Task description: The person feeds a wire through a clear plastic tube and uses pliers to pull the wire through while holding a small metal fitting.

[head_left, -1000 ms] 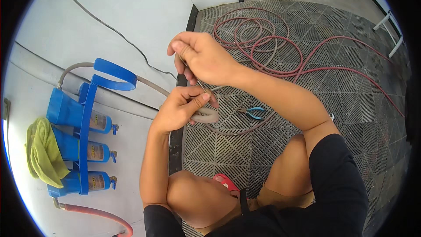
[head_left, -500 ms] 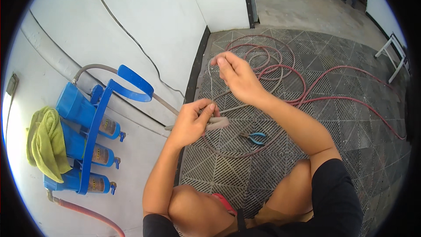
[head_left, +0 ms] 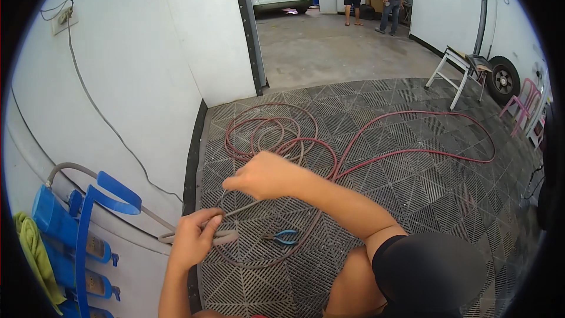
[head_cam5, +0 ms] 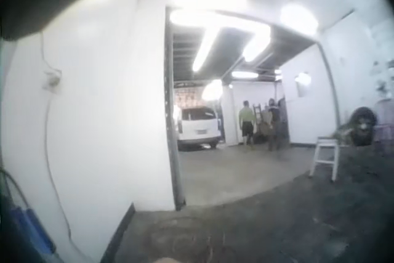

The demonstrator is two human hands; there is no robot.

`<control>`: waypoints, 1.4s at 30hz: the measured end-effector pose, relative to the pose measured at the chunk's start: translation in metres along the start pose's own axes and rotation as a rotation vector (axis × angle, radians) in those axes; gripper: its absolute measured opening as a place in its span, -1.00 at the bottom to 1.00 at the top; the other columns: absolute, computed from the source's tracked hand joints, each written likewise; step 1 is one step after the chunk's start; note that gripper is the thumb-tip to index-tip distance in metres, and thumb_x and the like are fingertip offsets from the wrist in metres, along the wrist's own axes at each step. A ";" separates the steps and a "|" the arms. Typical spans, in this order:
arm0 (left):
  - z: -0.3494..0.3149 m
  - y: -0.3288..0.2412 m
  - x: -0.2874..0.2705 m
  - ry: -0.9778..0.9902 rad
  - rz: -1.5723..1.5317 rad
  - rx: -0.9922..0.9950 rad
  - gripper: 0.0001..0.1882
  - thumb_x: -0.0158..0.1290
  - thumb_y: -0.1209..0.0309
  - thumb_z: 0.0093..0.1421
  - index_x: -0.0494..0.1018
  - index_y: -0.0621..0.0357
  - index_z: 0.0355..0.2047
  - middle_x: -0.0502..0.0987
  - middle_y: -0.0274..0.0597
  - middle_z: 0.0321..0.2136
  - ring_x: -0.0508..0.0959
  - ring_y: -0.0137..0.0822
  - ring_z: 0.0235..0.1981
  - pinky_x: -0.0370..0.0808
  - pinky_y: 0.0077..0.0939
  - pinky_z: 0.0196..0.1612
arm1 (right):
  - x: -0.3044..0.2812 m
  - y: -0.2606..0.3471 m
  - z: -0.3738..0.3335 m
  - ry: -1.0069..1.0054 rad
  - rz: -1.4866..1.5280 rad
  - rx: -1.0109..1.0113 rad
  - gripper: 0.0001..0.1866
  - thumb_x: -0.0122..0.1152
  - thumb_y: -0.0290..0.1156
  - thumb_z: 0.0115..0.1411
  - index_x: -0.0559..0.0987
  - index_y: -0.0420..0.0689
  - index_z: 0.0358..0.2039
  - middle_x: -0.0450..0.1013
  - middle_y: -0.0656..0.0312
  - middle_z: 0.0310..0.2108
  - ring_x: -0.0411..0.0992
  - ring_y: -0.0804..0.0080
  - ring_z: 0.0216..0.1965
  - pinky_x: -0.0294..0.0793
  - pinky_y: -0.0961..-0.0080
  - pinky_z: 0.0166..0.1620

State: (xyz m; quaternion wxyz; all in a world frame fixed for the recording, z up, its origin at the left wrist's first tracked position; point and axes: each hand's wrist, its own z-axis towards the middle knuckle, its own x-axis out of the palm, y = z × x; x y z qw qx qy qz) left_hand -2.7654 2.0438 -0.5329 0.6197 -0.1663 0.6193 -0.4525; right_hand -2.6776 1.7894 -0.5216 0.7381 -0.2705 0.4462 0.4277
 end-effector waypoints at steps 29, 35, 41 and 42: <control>0.016 -0.027 0.015 -0.271 0.163 -0.004 -0.72 -0.14 0.47 0.46 0.47 0.42 -0.01 0.57 0.17 -0.54 0.60 0.00 -0.58 0.46 -0.23 -0.47 | 0.040 0.049 0.021 -0.529 0.407 0.158 -0.74 0.26 -0.49 0.17 0.55 -0.19 -0.10 0.56 0.11 -0.48 0.56 0.23 -0.56 0.49 0.34 -0.53; 0.021 -0.024 0.031 -0.284 0.072 0.106 -0.69 -0.12 0.53 0.42 0.42 0.43 0.10 0.60 0.20 -0.47 0.67 0.04 -0.49 0.52 -0.29 -0.42 | 0.046 0.048 0.038 -0.868 0.578 0.336 -0.85 0.15 -0.47 0.37 0.61 -0.26 -0.14 0.59 0.06 -0.45 0.59 0.31 -0.57 0.50 0.44 -0.53; 0.017 -0.017 0.017 -0.270 0.056 0.077 -0.74 -0.08 0.51 0.41 0.48 0.40 0.01 0.56 0.17 -0.52 0.64 -0.01 -0.55 0.48 -0.26 -0.45 | 0.062 0.065 0.056 -0.931 0.711 0.421 -0.83 0.12 -0.43 0.41 0.61 -0.24 -0.13 0.58 0.15 -0.50 0.51 0.52 -0.59 0.44 0.54 -0.49; 0.016 -0.003 0.010 -0.296 0.026 0.130 -0.75 -0.07 0.49 0.41 0.50 0.39 -0.03 0.56 0.15 -0.54 0.63 -0.07 -0.56 0.46 -0.27 -0.46 | 0.066 0.064 0.060 -0.824 0.879 0.472 -0.80 0.09 -0.39 0.43 0.60 -0.24 -0.12 0.57 0.19 -0.50 0.51 0.52 -0.56 0.45 0.54 -0.45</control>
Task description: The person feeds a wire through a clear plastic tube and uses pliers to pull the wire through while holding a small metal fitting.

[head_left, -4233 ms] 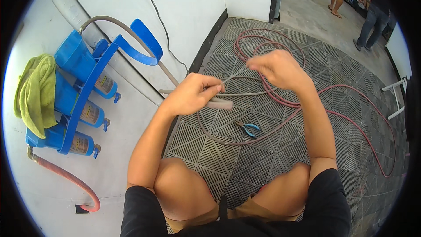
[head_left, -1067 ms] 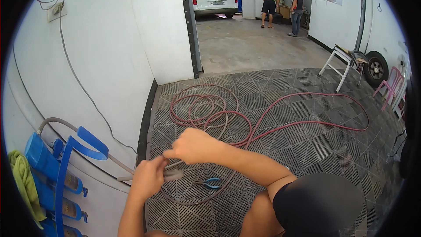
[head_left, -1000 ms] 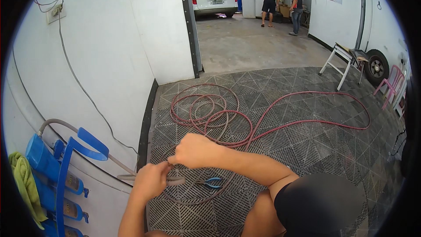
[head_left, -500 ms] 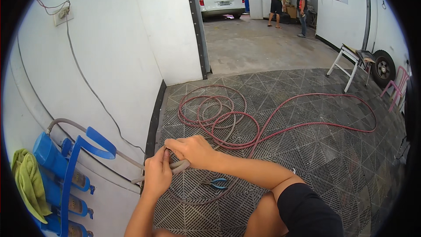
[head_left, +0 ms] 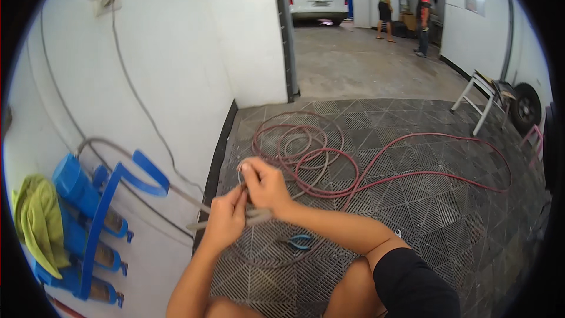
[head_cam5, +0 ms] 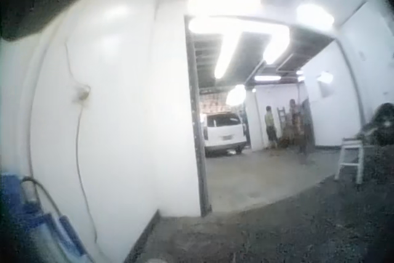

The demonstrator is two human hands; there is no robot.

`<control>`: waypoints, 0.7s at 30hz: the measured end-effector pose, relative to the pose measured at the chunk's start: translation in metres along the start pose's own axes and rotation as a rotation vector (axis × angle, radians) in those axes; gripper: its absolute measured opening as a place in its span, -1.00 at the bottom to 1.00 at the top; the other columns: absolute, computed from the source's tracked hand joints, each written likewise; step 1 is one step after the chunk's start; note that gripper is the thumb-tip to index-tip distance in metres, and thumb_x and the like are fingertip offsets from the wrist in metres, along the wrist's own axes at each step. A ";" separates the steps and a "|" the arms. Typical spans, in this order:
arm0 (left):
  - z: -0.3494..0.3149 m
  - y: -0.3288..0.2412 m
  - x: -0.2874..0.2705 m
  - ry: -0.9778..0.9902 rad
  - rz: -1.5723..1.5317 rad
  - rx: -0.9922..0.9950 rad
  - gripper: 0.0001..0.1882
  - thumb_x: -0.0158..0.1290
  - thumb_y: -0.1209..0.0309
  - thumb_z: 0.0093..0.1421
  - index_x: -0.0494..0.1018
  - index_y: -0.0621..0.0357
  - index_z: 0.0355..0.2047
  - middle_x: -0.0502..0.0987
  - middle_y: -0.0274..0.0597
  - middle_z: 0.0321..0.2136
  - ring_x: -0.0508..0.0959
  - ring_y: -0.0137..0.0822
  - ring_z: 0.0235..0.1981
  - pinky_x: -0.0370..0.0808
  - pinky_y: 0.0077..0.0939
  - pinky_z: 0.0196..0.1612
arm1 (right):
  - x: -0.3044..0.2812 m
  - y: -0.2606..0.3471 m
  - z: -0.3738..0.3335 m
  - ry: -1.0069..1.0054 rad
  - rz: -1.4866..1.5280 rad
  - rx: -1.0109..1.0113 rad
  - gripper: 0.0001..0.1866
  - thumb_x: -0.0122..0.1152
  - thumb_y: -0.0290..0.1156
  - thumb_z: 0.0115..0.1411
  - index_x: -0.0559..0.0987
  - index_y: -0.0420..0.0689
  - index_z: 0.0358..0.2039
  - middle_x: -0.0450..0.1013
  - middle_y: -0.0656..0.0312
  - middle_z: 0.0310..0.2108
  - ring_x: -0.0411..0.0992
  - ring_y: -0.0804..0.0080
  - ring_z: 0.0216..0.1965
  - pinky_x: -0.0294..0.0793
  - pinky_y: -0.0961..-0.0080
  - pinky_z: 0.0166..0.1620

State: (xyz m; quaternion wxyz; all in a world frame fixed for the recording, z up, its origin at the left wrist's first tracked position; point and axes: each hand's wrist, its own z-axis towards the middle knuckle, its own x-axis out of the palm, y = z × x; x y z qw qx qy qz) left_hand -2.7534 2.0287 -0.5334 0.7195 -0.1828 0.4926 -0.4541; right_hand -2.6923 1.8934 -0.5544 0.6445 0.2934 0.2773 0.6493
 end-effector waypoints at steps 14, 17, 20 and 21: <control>-0.002 -0.018 -0.022 -0.036 -0.241 -0.304 -0.57 0.00 0.14 0.47 0.60 0.31 -0.04 0.64 -0.27 -0.37 0.41 -0.59 -0.67 0.36 -0.66 -0.63 | -0.032 0.015 0.023 0.194 0.637 0.643 -0.44 -0.26 0.05 0.54 0.45 -0.25 -0.06 0.52 0.07 -0.25 0.55 0.29 -0.18 0.59 0.31 -0.07; -0.003 -0.011 -0.033 0.041 -0.353 -0.288 -0.53 0.00 0.08 0.46 0.62 0.28 -0.05 0.63 -0.26 -0.40 0.39 -0.63 -0.68 0.34 -0.69 -0.64 | -0.050 0.017 0.034 0.096 0.617 0.678 -0.32 -0.36 0.20 0.51 0.45 -0.22 -0.21 0.51 0.12 -0.39 0.56 0.29 -0.34 0.66 0.31 -0.21; -0.005 -0.009 -0.029 0.099 -0.332 -0.251 -0.51 0.01 0.04 0.44 0.63 0.29 -0.09 0.62 -0.26 -0.46 0.37 -0.62 -0.66 0.32 -0.70 -0.61 | -0.058 0.019 0.033 0.095 0.565 0.663 -0.32 -0.34 0.22 0.50 0.44 -0.16 -0.35 0.39 0.24 -0.59 0.43 0.39 -0.56 0.58 0.36 -0.40; -0.004 -0.009 -0.027 0.136 -0.298 -0.238 -0.50 0.03 0.04 0.44 0.63 0.31 -0.11 0.61 -0.27 -0.47 0.38 -0.60 -0.65 0.33 -0.69 -0.59 | -0.061 0.018 0.034 0.133 0.595 0.670 -0.34 -0.32 0.22 0.50 0.42 -0.12 -0.41 0.31 0.29 -0.65 0.33 0.44 -0.63 0.48 0.40 -0.48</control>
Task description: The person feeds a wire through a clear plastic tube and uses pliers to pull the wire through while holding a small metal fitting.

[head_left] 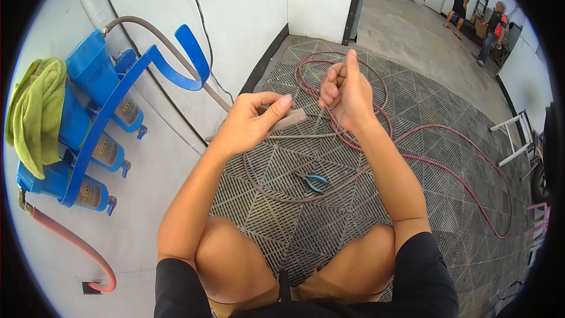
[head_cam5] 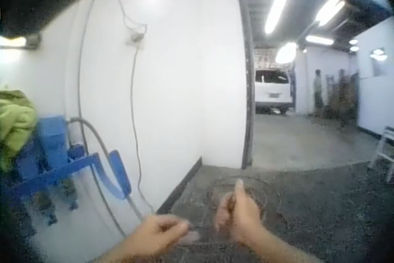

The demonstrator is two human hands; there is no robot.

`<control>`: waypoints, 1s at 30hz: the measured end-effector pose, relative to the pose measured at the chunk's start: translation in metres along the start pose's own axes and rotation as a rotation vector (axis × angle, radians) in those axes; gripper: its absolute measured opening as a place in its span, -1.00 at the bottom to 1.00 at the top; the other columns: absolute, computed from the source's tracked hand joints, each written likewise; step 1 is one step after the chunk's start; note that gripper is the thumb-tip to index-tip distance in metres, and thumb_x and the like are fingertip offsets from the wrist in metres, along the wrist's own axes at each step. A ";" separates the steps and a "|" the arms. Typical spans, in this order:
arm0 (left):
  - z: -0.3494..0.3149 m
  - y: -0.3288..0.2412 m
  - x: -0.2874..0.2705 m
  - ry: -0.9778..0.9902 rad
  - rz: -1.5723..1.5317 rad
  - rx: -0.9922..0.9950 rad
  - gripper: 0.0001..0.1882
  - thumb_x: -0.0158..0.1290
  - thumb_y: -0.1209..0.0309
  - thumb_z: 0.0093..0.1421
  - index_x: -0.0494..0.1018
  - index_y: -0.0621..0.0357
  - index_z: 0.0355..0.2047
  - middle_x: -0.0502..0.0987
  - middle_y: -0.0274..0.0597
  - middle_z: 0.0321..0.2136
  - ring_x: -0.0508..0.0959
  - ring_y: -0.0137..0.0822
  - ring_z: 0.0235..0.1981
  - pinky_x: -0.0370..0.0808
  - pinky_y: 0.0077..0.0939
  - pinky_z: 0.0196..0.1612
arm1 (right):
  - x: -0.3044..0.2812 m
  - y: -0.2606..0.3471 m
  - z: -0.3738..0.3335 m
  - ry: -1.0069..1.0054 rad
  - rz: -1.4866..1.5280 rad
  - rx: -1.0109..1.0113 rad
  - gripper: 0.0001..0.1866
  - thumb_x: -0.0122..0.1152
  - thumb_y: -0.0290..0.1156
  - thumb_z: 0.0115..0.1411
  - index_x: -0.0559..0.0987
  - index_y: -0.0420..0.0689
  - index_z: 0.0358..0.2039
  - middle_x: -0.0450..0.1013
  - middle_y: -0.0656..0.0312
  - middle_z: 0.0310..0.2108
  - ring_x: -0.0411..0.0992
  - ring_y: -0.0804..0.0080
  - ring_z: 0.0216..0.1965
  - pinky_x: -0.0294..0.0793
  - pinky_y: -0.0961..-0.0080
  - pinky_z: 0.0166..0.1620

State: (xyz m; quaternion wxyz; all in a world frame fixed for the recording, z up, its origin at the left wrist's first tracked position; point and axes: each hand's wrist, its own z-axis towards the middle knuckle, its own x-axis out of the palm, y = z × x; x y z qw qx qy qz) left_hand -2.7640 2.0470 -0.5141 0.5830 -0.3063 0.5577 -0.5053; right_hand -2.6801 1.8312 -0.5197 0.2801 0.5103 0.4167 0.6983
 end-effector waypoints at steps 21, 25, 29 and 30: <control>0.006 -0.005 0.010 -0.046 0.474 0.277 -0.58 0.10 0.11 0.38 0.56 0.31 -0.11 0.54 0.01 -0.51 0.53 -0.17 -0.52 0.44 -0.27 -0.39 | 0.003 -0.001 -0.008 0.141 -0.294 0.087 -0.37 -0.16 0.15 0.50 0.55 -0.23 -0.23 0.19 0.46 -0.55 0.09 0.73 -0.67 0.04 0.75 -0.65; 0.009 -0.006 0.013 -0.078 0.474 0.289 -0.61 0.07 0.17 0.40 0.54 0.30 -0.08 0.57 0.02 -0.47 0.56 -0.16 -0.48 0.45 -0.26 -0.37 | -0.014 0.006 0.000 0.101 -0.210 0.015 -0.58 0.04 -0.05 0.48 0.54 -0.20 -0.23 0.28 0.45 -0.52 0.10 0.76 -0.65 0.02 0.76 -0.67; 0.010 0.006 0.012 -0.055 0.412 0.310 -0.62 0.11 0.20 0.37 0.53 0.33 -0.08 0.59 0.05 -0.40 0.60 -0.13 -0.42 0.48 -0.27 -0.33 | -0.025 0.016 0.004 0.278 0.205 0.053 -0.70 0.07 -0.17 0.48 0.55 -0.15 -0.21 0.36 0.41 -0.46 0.23 0.71 -0.52 0.19 0.77 -0.62; 0.011 0.006 0.014 -0.059 0.409 0.314 -0.62 0.11 0.20 0.37 0.53 0.33 -0.08 0.59 0.05 -0.40 0.60 -0.13 -0.42 0.48 -0.27 -0.33 | -0.024 0.015 0.004 0.281 0.199 0.052 -0.70 0.07 -0.17 0.48 0.55 -0.15 -0.21 0.36 0.41 -0.46 0.23 0.71 -0.52 0.19 0.77 -0.62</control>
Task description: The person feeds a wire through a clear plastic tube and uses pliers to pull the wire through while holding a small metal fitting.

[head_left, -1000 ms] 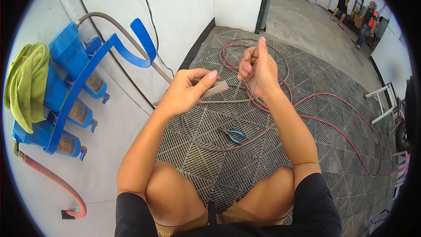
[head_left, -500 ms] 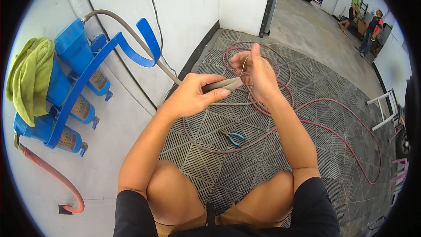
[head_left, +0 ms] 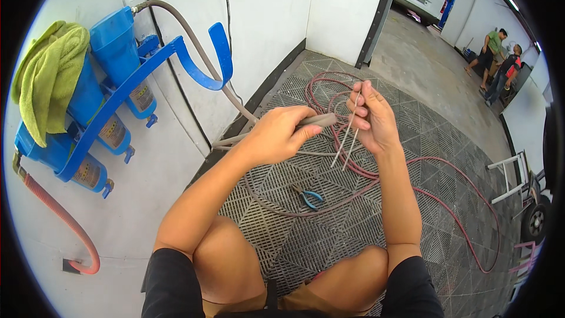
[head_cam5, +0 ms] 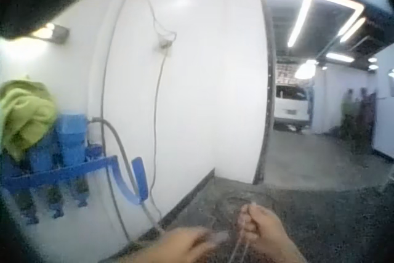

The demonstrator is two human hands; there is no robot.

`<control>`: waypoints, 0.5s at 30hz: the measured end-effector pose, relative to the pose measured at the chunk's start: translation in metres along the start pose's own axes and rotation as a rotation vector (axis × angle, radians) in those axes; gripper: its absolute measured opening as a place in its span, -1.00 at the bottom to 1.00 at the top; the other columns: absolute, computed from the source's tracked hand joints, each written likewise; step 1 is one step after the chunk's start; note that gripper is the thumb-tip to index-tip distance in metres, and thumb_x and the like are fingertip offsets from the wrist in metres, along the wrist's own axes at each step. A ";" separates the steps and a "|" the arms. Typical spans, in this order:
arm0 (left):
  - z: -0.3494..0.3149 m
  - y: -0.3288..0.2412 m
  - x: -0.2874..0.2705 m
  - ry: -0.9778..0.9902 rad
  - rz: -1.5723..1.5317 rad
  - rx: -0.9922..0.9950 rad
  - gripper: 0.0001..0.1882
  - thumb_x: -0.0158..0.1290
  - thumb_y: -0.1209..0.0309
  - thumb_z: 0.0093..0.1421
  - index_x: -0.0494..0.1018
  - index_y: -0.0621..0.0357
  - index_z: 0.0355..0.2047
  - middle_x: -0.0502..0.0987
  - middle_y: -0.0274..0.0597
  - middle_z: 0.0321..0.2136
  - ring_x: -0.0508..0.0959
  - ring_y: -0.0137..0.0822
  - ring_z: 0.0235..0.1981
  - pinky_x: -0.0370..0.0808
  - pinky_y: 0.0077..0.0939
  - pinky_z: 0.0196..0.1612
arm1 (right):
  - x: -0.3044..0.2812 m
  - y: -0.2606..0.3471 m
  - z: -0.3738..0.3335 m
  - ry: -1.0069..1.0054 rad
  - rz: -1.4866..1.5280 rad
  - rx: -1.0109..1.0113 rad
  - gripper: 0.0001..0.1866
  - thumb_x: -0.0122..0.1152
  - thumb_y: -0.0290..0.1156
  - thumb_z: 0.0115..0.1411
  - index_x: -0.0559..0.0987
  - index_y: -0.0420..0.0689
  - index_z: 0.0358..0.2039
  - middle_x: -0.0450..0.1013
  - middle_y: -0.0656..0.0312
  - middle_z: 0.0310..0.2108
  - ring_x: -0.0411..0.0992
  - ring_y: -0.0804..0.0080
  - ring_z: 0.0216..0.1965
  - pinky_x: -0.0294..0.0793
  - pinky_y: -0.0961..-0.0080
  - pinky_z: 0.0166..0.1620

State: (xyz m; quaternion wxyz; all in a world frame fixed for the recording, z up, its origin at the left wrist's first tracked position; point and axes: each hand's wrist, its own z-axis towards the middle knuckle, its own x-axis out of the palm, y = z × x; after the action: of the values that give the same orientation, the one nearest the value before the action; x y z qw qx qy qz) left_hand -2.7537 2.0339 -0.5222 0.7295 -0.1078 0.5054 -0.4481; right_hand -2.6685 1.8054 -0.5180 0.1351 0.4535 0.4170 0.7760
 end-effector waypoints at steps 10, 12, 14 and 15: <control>0.003 -0.020 0.005 -0.033 -0.228 -0.089 -0.50 0.18 0.38 0.31 0.33 0.24 0.20 0.64 0.01 -0.24 0.67 -0.09 -0.20 0.55 -0.24 -0.21 | 0.026 -0.049 0.004 -0.173 0.008 0.141 -0.69 0.14 -0.09 0.44 0.52 -0.09 -0.27 0.42 0.41 -0.49 0.34 0.72 -0.57 0.34 0.77 -0.54; 0.005 -0.006 0.015 -0.168 -0.195 0.172 -0.55 0.17 0.40 0.31 0.43 0.28 0.17 0.62 0.01 -0.19 0.66 -0.11 -0.18 0.56 -0.25 -0.17 | 0.028 -0.049 0.003 -0.160 0.002 0.153 -0.71 0.14 -0.09 0.44 0.49 -0.05 -0.29 0.42 0.41 -0.49 0.35 0.73 -0.58 0.33 0.79 -0.55; 0.005 -0.011 0.013 -0.079 -0.055 -0.006 -0.61 0.17 0.42 0.30 0.53 0.29 0.11 0.61 0.04 -0.12 0.66 -0.09 -0.17 0.57 -0.28 -0.10 | 0.024 -0.054 0.002 -0.303 0.090 0.115 -0.71 0.16 -0.09 0.43 0.49 -0.05 -0.27 0.41 0.41 -0.50 0.35 0.72 -0.59 0.35 0.77 -0.55; 0.004 -0.010 0.012 -0.081 -0.049 -0.004 -0.61 0.17 0.42 0.30 0.53 0.29 0.11 0.61 0.04 -0.12 0.66 -0.09 -0.17 0.57 -0.28 -0.10 | 0.024 -0.058 0.003 -0.258 0.075 0.086 -0.71 0.17 -0.10 0.43 0.49 -0.07 -0.24 0.44 0.39 -0.47 0.38 0.70 -0.54 0.39 0.74 -0.51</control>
State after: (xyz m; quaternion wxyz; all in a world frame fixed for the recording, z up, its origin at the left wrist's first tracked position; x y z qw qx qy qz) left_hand -2.7548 2.0174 -0.5221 0.7380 -0.1398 0.4735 -0.4600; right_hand -2.6890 1.8562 -0.5478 0.1388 0.5702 0.4116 0.6973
